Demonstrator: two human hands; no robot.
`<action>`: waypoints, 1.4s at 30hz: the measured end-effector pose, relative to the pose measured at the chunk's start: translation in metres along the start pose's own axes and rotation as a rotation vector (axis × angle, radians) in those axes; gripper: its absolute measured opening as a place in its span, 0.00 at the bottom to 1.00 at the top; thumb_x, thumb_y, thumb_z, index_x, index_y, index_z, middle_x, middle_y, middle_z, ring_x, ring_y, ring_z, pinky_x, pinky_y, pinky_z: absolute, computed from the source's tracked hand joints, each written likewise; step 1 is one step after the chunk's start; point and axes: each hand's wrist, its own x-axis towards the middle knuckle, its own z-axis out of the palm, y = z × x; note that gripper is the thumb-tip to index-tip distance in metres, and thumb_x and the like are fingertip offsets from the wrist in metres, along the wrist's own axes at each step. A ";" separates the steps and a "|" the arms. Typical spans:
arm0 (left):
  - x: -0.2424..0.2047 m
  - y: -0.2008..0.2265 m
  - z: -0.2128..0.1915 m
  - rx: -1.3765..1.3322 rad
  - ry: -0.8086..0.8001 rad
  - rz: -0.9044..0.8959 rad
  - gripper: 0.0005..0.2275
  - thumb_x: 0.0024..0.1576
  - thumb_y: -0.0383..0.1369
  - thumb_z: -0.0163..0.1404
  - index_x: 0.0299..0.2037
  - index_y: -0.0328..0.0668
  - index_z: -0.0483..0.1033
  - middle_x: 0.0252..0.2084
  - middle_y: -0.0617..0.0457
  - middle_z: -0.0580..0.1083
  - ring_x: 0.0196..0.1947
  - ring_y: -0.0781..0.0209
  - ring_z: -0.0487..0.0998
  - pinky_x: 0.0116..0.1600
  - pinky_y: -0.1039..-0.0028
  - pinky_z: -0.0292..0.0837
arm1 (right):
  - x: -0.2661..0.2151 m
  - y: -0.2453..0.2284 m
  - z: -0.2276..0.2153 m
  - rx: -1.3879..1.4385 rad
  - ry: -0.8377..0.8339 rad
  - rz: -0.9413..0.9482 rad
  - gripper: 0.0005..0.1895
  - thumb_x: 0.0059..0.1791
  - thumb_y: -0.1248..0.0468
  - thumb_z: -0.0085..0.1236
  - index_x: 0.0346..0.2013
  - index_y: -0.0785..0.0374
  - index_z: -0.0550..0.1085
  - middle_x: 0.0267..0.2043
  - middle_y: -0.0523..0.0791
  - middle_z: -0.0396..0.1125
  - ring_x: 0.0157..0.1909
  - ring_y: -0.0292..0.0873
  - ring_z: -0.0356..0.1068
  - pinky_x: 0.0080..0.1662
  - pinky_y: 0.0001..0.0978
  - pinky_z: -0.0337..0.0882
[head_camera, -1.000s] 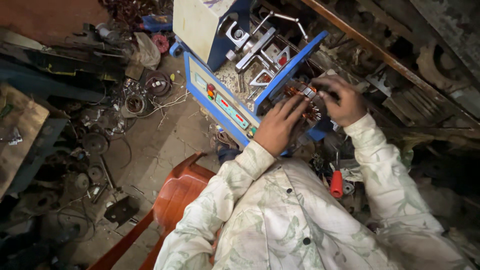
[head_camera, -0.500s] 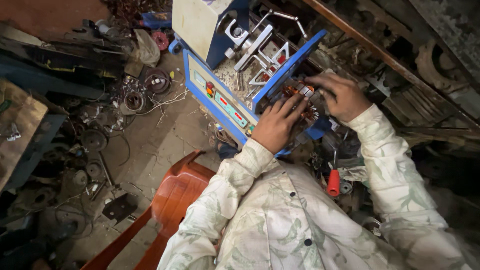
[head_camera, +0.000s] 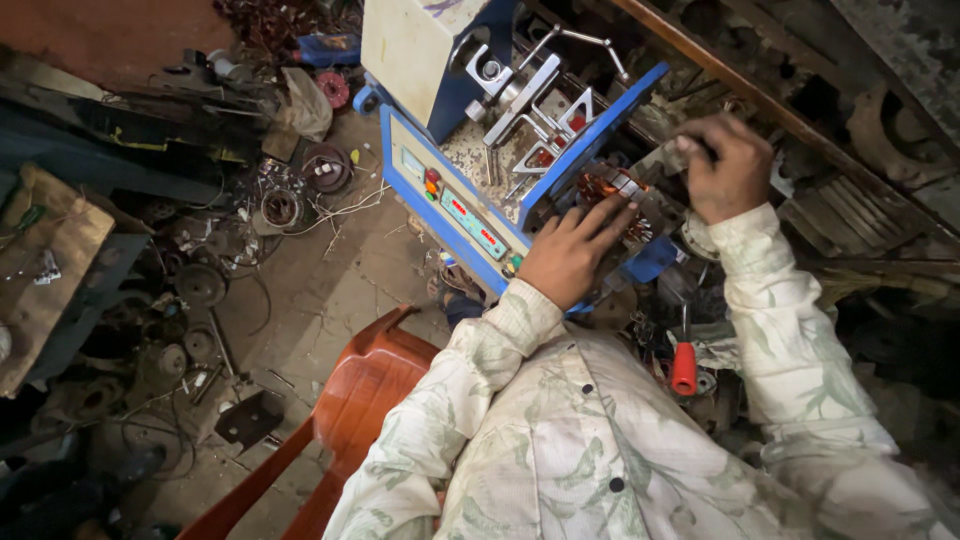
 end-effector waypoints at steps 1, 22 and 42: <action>0.000 0.000 0.000 0.012 -0.001 -0.005 0.28 0.57 0.32 0.52 0.71 0.50 0.65 0.68 0.53 0.67 0.53 0.52 0.73 0.53 0.63 0.72 | -0.004 0.005 -0.005 -0.059 -0.026 -0.080 0.07 0.53 0.73 0.58 0.44 0.64 0.79 0.49 0.50 0.74 0.52 0.53 0.75 0.55 0.41 0.73; 0.010 -0.001 -0.008 -0.442 0.110 -0.155 0.22 0.60 0.31 0.56 0.65 0.44 0.67 0.66 0.46 0.68 0.61 0.41 0.75 0.62 0.62 0.74 | -0.046 -0.026 0.047 0.387 0.101 0.050 0.11 0.60 0.63 0.54 0.50 0.68 0.76 0.51 0.51 0.73 0.54 0.49 0.73 0.57 0.38 0.71; 0.016 -0.004 -0.004 -0.458 0.094 -0.311 0.19 0.58 0.33 0.56 0.61 0.51 0.71 0.64 0.46 0.70 0.54 0.40 0.78 0.54 0.59 0.77 | -0.045 -0.021 0.056 0.352 0.146 0.146 0.07 0.55 0.66 0.61 0.39 0.70 0.77 0.41 0.50 0.73 0.43 0.47 0.74 0.49 0.36 0.72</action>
